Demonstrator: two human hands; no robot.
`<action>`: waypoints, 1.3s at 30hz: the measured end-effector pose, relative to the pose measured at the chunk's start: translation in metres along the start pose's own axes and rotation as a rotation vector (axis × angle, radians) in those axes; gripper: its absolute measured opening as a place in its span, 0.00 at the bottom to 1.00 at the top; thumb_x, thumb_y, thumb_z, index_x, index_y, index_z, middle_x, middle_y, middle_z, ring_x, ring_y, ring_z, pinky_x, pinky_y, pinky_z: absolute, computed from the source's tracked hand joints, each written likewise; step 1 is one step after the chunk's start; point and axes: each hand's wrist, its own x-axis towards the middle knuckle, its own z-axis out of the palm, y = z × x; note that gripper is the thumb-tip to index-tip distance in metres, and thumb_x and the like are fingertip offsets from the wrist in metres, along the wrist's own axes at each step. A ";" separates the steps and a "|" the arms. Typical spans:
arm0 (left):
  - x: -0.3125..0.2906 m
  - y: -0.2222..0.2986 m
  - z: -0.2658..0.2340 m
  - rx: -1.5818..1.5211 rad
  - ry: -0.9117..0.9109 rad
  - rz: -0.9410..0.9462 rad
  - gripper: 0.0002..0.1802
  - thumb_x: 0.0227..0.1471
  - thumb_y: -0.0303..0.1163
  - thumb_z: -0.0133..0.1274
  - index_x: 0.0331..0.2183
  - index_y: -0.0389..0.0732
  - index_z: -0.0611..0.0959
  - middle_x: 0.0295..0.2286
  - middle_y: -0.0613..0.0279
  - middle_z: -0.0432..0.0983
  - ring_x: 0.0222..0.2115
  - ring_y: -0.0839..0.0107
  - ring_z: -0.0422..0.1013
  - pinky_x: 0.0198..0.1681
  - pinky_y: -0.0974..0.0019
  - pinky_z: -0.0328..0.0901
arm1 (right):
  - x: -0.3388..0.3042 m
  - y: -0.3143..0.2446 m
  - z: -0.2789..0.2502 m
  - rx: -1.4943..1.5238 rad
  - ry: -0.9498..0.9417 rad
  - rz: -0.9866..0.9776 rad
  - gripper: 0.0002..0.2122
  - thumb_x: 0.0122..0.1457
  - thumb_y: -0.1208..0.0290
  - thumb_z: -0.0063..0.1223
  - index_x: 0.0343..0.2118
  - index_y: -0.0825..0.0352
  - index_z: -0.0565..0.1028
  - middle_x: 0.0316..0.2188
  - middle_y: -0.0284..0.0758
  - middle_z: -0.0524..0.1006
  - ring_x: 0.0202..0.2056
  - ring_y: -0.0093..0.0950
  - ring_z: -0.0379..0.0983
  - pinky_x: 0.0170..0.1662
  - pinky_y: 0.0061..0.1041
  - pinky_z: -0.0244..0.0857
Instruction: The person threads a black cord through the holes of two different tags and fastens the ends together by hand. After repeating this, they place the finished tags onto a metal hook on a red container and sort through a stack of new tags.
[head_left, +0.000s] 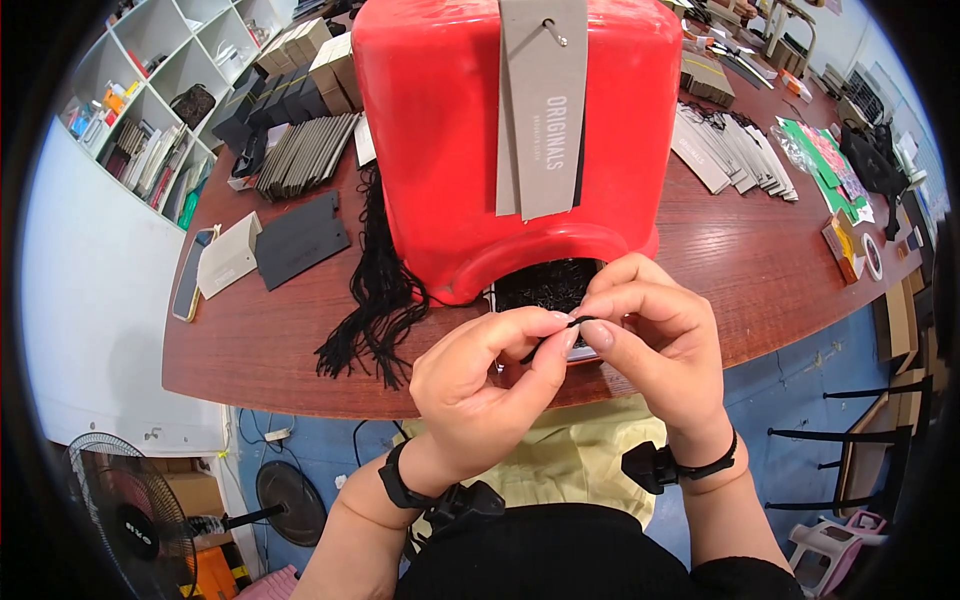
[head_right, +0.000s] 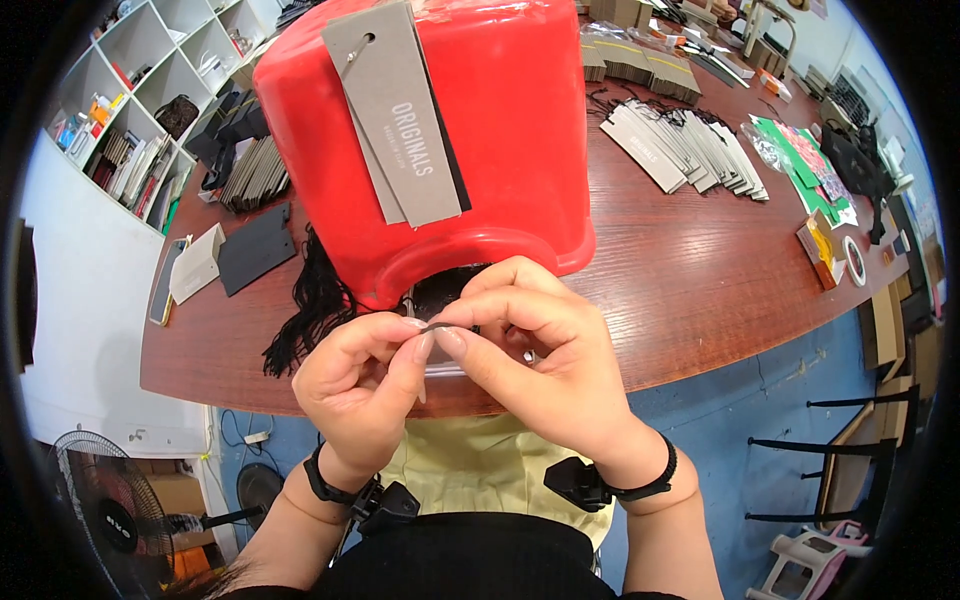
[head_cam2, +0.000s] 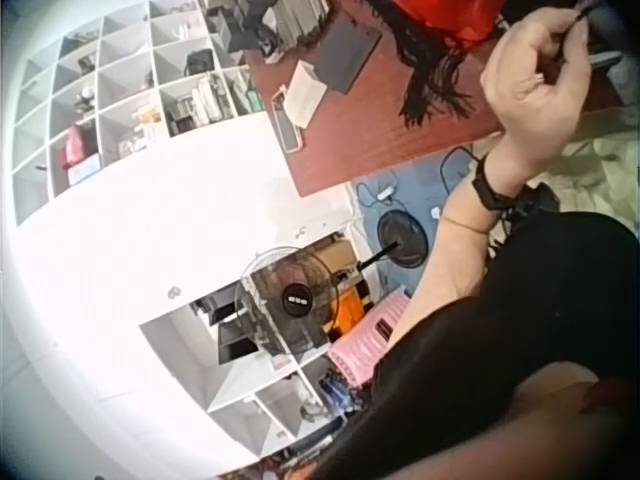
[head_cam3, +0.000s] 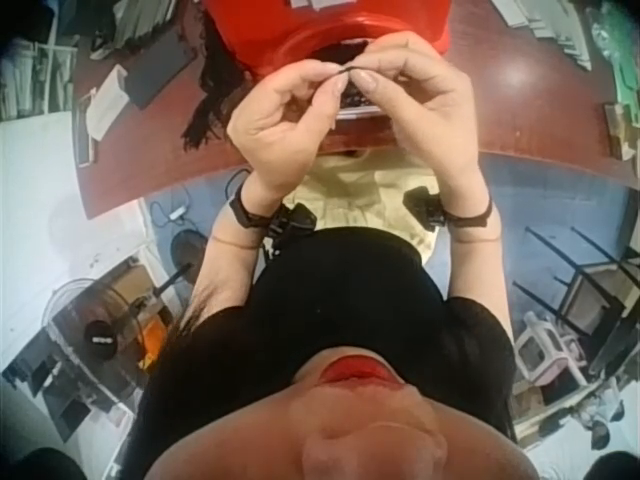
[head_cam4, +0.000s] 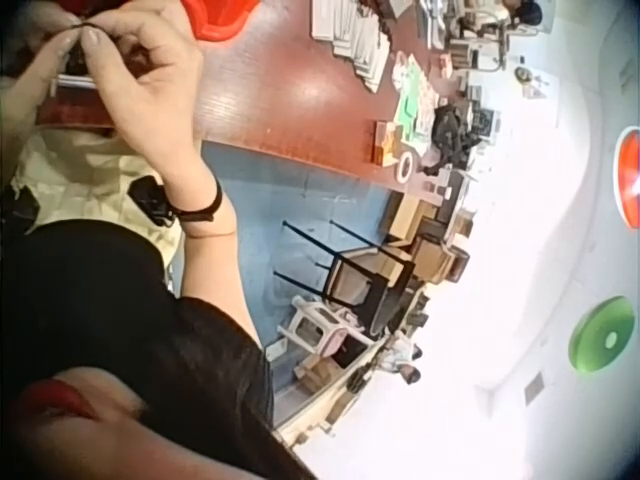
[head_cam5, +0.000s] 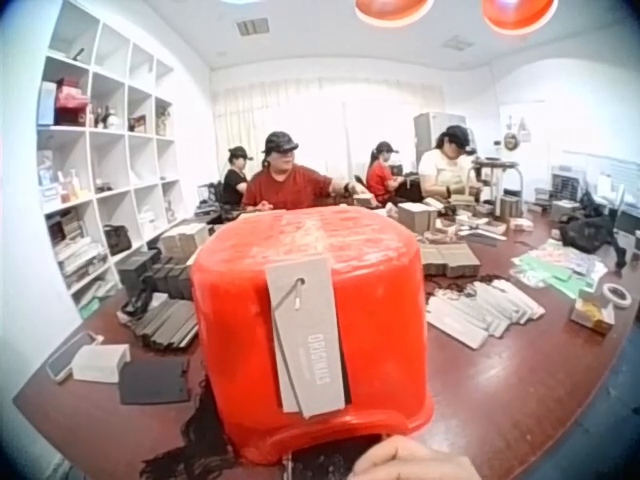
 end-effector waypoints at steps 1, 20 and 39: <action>0.000 0.001 0.000 -0.001 0.000 -0.001 0.10 0.36 0.18 0.55 0.28 0.35 0.77 0.15 0.67 0.69 0.15 0.85 0.62 0.15 0.81 0.57 | 0.000 0.000 0.000 -0.001 0.001 0.001 0.05 0.46 0.81 0.52 0.28 0.68 0.75 0.27 0.29 0.69 0.20 0.11 0.59 0.23 0.11 0.52; 0.009 0.005 -0.002 0.078 -0.149 0.065 0.09 0.43 0.17 0.49 0.32 0.32 0.78 0.19 0.63 0.71 0.14 0.84 0.64 0.16 0.82 0.57 | -0.002 -0.008 -0.002 -0.292 0.050 -0.075 0.05 0.43 0.83 0.52 0.26 0.70 0.74 0.26 0.31 0.68 0.19 0.13 0.60 0.19 0.10 0.54; 0.002 0.004 0.001 0.211 -0.012 0.186 0.11 0.35 0.16 0.54 0.29 0.34 0.79 0.14 0.61 0.70 0.12 0.76 0.64 0.15 0.77 0.58 | -0.005 -0.003 -0.002 -0.223 0.093 -0.145 0.06 0.41 0.82 0.55 0.25 0.68 0.74 0.26 0.30 0.68 0.17 0.11 0.59 0.19 0.11 0.53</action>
